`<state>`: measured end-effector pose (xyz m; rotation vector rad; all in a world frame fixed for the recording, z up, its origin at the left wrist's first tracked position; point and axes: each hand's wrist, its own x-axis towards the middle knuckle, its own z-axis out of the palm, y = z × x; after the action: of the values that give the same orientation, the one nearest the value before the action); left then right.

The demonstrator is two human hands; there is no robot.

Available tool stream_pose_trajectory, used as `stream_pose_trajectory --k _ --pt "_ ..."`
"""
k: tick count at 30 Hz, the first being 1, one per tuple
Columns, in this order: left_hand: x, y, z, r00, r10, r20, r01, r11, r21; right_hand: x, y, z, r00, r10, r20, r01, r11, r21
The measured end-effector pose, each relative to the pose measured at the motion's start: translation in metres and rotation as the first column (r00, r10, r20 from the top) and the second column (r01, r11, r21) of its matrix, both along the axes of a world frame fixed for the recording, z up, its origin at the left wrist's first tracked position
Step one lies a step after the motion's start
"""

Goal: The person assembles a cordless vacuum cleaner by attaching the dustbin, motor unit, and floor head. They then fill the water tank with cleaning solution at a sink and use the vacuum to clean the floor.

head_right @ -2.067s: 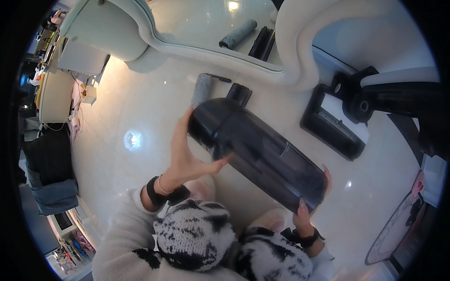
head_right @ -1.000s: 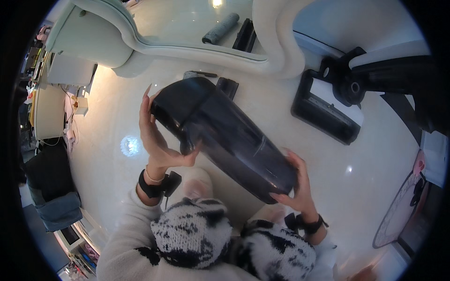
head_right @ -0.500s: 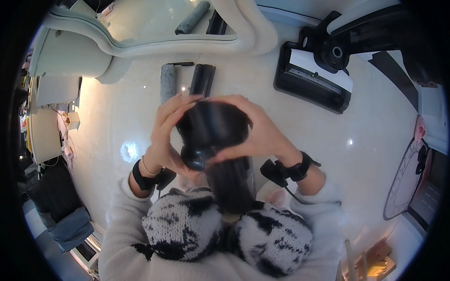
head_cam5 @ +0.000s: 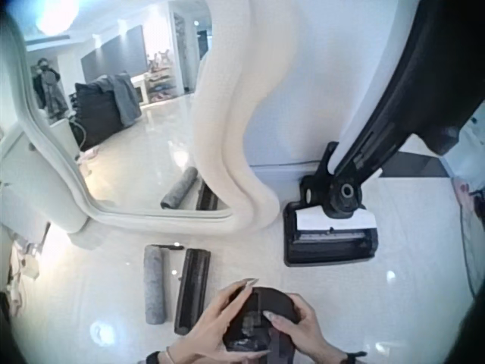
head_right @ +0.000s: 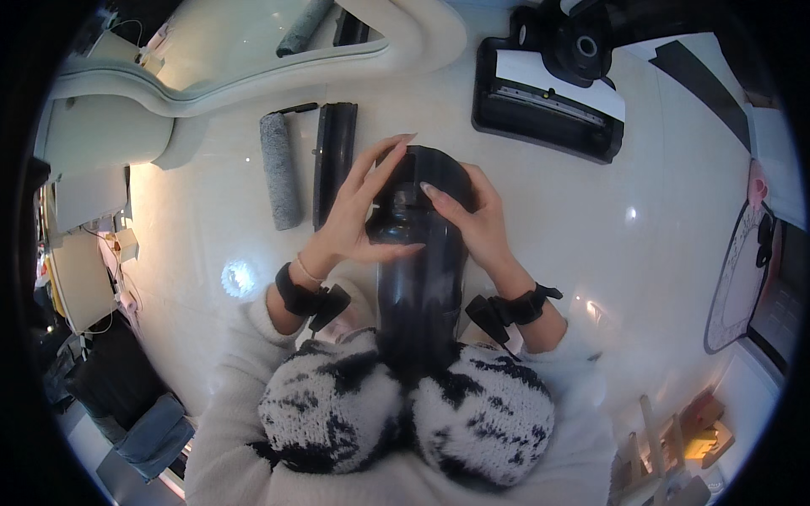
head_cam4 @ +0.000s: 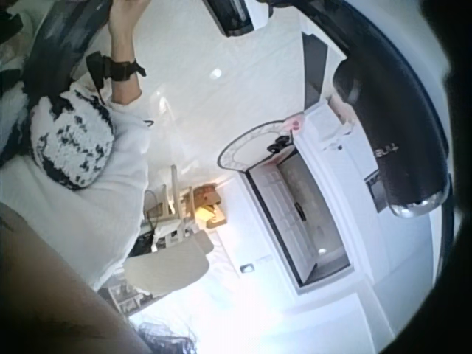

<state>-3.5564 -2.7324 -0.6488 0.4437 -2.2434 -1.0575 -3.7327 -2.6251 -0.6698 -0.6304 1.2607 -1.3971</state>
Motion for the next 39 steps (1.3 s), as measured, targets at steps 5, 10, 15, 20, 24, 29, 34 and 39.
stream_pose_trajectory --k 5,10,15,20,24,29,34,39 --pt "0.003 0.007 -0.025 1.0 0.011 -0.006 -0.011 0.999 -0.034 0.007 0.009 -0.022 0.995 -0.083 0.061 0.081 0.996 0.033" --pt "0.011 0.011 -0.035 0.998 0.054 -0.033 -0.055 0.998 -0.032 0.018 0.009 -0.028 0.993 -0.081 0.084 0.073 0.992 0.1" --pt "0.016 0.013 -0.032 0.997 0.059 -0.059 -0.062 0.997 -0.048 0.021 0.012 -0.023 0.997 -0.072 0.005 0.071 0.995 0.064" --pt "0.009 0.004 -0.012 0.996 0.041 -0.084 -0.05 0.992 -0.116 0.017 0.004 -0.006 0.993 -0.096 -0.064 0.096 0.995 -0.01" --pt "0.0 -0.002 0.013 0.992 0.046 -0.121 -0.073 0.971 -0.229 0.003 -0.002 0.019 0.991 -0.102 -0.086 0.09 0.986 -0.139" --pt "-0.003 0.017 0.033 0.984 0.144 -0.107 -0.114 0.962 0.249 -0.008 0.003 0.041 0.911 -0.323 -0.255 0.156 0.845 -0.511" --pt "-0.002 0.021 0.025 0.986 0.041 -0.161 0.062 0.808 0.586 0.004 0.008 0.047 0.818 -0.286 -0.499 -0.134 0.75 -0.648" --pt "0.006 0.019 0.024 0.998 0.06 0.02 -0.063 0.922 0.382 -0.001 0.013 0.073 0.915 -0.019 -0.404 -0.129 0.933 -0.335"
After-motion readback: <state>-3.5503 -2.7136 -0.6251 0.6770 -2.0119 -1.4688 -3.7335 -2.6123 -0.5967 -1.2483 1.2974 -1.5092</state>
